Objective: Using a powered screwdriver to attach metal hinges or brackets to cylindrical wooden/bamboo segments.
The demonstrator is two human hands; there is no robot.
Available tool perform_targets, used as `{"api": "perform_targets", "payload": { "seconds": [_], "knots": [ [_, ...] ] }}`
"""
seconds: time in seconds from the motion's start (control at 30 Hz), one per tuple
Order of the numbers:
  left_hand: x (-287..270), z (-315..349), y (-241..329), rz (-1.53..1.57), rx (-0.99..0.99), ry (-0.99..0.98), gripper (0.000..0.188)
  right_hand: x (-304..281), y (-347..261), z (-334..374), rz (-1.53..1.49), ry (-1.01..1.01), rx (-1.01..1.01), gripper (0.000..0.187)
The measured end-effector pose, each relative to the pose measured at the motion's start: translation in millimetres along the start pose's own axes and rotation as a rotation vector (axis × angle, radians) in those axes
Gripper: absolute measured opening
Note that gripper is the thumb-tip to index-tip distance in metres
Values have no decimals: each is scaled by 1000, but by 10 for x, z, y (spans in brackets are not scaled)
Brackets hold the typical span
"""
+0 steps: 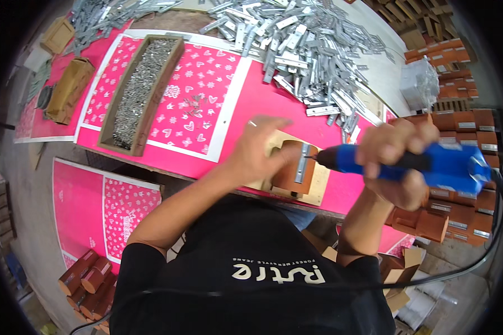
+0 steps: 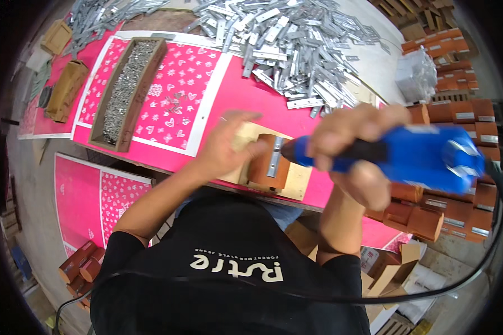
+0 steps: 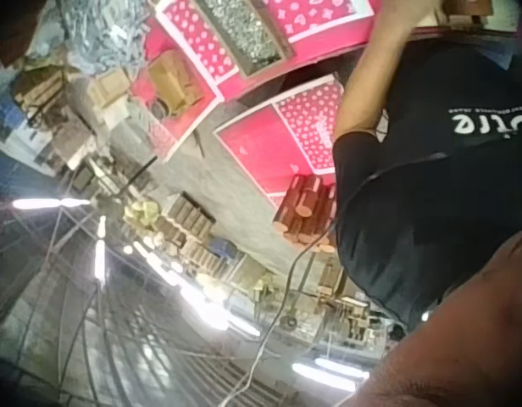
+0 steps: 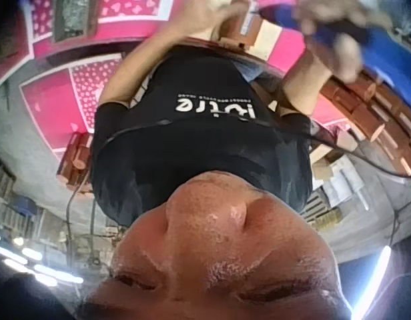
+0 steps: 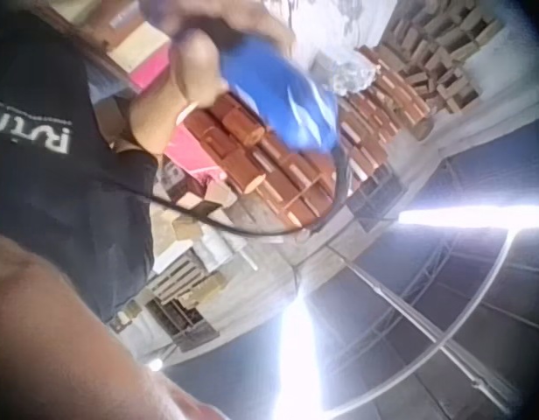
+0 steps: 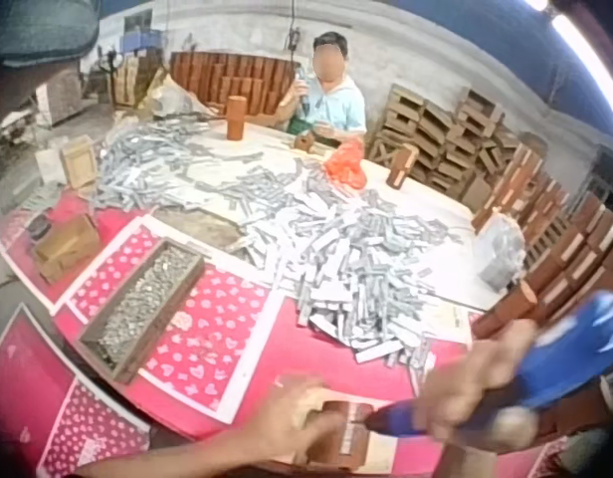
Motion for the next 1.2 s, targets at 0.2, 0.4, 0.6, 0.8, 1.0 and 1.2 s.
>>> {"api": "perform_targets", "payload": {
  "seconds": [0.2,0.4,0.6,0.8,1.0,1.2],
  "knots": [
    [-1179,-27,-380,-1016,-28,0,25,-95,-186,279,97,144,-50,33],
    [-1060,-10,-624,-1106,-164,-222,14,-136,-82,451,87,256,-20,32],
    [-952,-106,-681,-1221,-84,-311,15,-192,-94,567,102,332,-23,33],
    [-1029,-91,-627,-1181,-55,-303,13,-253,-99,685,89,429,-21,34],
    [-966,3,-513,-954,59,-272,12,-302,15,726,34,454,22,33],
    [-1083,-8,-583,-844,-17,-190,10,-296,-52,698,93,408,9,32]
  ]
}}
Point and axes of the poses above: each hand's wrist, its own z-axis away from the middle knuckle, its own x-axis out of the palm, y = z × x, the point moved 7 cm from there along -z, towards the middle knuckle, and after that the axes turned 13 degrees about x, right-handed, at the moved point
